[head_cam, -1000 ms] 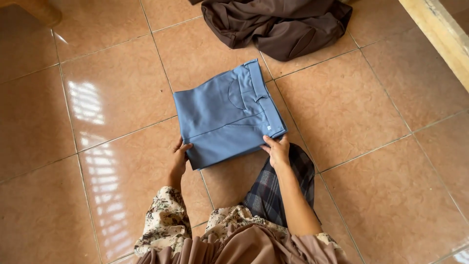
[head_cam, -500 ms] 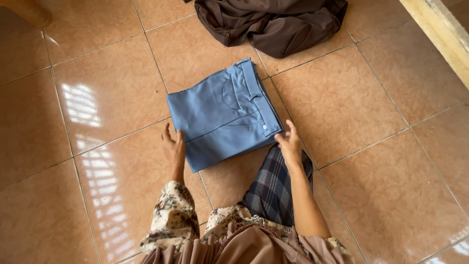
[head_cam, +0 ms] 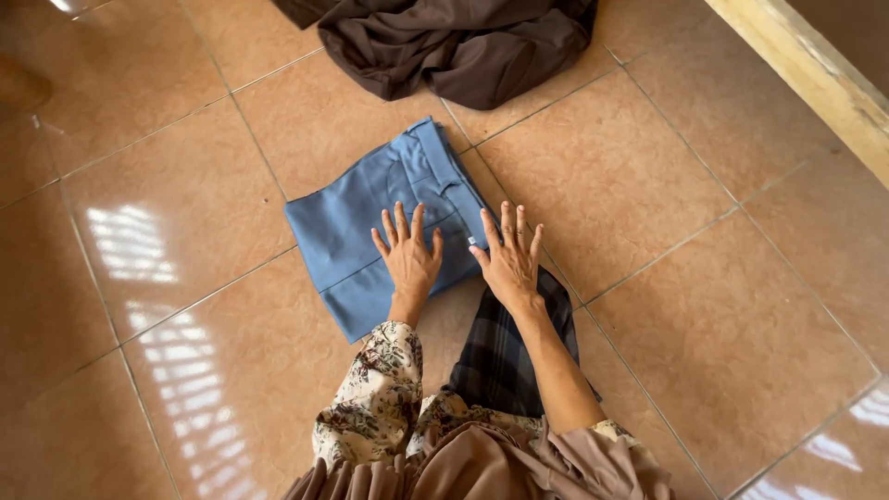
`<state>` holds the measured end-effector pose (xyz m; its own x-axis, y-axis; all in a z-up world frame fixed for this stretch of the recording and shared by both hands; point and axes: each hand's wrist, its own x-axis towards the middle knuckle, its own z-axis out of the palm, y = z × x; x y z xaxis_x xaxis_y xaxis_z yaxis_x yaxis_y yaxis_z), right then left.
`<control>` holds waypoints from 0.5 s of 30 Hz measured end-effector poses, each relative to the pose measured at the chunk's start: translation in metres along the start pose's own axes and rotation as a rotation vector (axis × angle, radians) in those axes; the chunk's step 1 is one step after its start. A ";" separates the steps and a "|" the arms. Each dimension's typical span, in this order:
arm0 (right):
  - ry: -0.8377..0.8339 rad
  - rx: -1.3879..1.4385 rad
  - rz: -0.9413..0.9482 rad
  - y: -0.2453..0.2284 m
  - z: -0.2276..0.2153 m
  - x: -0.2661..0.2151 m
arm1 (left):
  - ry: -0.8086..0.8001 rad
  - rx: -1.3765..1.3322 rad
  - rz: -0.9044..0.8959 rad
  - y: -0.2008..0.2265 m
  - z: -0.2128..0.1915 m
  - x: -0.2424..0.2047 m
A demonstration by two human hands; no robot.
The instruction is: Folding trousers into a rectangular shape and stacking them on the floor.
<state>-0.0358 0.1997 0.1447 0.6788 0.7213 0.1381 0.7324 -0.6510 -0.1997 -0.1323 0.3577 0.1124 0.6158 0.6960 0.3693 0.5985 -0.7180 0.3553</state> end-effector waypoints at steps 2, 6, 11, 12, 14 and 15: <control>0.006 -0.007 0.056 0.013 -0.009 -0.006 | -0.008 -0.011 0.039 0.019 0.009 0.002; 0.031 0.050 0.224 0.058 -0.024 -0.030 | -0.040 -0.069 0.174 0.082 0.020 -0.001; 0.086 -0.053 0.459 0.126 -0.030 -0.092 | -0.159 -0.167 0.357 0.163 0.043 -0.030; 0.086 -0.082 0.512 0.138 -0.029 -0.104 | -0.181 -0.188 0.385 0.176 0.049 -0.037; 0.112 -0.099 0.579 0.157 -0.027 -0.128 | -0.219 -0.224 0.439 0.196 0.057 -0.053; 0.132 -0.109 0.601 0.166 -0.026 -0.138 | -0.238 -0.241 0.455 0.206 0.061 -0.060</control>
<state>-0.0069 -0.0142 0.1173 0.9698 0.1901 0.1526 0.2165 -0.9595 -0.1804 -0.0148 0.1686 0.1112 0.8997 0.2771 0.3374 0.1285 -0.9065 0.4021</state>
